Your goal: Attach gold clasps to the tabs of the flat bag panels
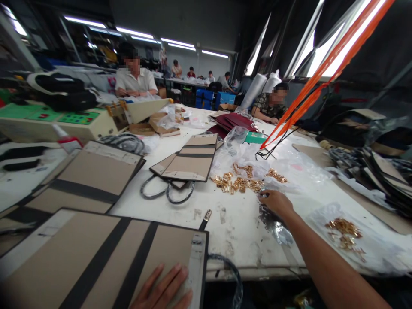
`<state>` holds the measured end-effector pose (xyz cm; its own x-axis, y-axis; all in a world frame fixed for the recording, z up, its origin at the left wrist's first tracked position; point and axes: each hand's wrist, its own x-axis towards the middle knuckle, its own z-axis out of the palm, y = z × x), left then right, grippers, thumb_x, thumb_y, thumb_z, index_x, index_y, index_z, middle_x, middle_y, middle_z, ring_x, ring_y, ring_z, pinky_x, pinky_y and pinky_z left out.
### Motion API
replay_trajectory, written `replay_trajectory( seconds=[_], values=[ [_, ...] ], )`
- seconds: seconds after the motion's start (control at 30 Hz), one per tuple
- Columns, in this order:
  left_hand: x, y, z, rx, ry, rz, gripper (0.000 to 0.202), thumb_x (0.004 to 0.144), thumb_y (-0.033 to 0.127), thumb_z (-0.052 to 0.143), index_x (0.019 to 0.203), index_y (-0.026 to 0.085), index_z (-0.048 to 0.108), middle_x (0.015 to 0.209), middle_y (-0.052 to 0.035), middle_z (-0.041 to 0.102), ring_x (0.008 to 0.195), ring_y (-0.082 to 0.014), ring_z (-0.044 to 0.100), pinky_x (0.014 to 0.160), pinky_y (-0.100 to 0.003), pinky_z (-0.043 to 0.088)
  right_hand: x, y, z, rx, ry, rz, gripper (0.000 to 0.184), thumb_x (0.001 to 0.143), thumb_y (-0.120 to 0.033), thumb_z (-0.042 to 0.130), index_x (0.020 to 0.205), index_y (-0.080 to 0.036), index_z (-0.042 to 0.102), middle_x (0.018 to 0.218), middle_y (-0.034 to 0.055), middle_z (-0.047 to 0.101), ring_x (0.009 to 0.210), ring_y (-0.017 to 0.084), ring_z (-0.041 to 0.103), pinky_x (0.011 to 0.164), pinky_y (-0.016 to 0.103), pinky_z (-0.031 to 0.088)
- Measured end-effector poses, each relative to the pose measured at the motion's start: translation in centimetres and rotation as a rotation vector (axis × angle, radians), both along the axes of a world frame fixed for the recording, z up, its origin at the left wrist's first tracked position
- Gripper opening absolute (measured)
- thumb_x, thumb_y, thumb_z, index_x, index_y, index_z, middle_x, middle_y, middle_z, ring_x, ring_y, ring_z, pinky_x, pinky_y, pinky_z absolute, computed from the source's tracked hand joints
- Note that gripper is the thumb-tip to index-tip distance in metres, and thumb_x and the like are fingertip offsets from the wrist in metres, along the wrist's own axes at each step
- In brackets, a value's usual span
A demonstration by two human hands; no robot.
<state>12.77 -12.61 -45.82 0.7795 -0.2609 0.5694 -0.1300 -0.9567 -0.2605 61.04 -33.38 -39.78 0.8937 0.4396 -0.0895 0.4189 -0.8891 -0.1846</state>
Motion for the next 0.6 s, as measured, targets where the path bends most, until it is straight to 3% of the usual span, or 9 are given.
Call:
replay_trajectory(
  seconds=[0.17,0.3,0.47,0.6],
  values=[
    [-0.1,0.0,-0.3,0.023,0.011,-0.013,0.038,0.098,0.05,0.068,0.134,0.036,0.063,0.14,-0.0033,0.067,0.152,-0.0282,0.039,0.133,-0.058,0.006,-0.2,0.0,0.7,0.062,-0.021,0.015,0.03,0.082,-0.046,0.066,0.101,-0.03,0.083,0.098,0.0045,0.081,0.09,0.027,0.072,0.069,0.032,0.044],
    [-0.5,-0.3,0.5,-0.006,0.073,0.008,0.037,0.1,0.045,0.066,0.135,0.035,0.062,0.144,-0.004,0.064,0.15,-0.0277,0.04,0.133,-0.055,0.004,-0.8,-0.4,1.5,0.146,-0.028,-0.009,0.026,0.085,-0.044,0.062,0.09,-0.026,0.08,0.089,0.0032,0.079,0.085,0.024,0.072,0.069,0.031,0.045],
    [-1.1,-0.7,1.8,-0.026,0.147,0.026,0.039,0.1,0.039,0.065,0.139,0.033,0.06,0.147,-0.0055,0.062,0.149,-0.0276,0.04,0.133,-0.054,-0.001,-1.6,-1.0,2.7,0.243,0.022,-0.061,0.03,0.085,-0.045,0.061,0.097,-0.024,0.079,0.077,0.0027,0.078,0.066,0.021,0.072,0.063,0.03,0.048],
    [-1.5,-0.7,1.4,-0.029,0.203,0.022,0.05,0.097,0.03,0.068,0.145,0.031,0.055,0.154,-0.0071,0.057,0.152,-0.0283,0.036,0.133,-0.053,-0.001,-2.4,-1.1,3.8,0.335,0.019,-0.103,0.034,0.085,-0.046,0.061,0.1,-0.021,0.079,0.077,0.0046,0.079,0.061,0.021,0.072,0.059,0.029,0.049]
  ],
)
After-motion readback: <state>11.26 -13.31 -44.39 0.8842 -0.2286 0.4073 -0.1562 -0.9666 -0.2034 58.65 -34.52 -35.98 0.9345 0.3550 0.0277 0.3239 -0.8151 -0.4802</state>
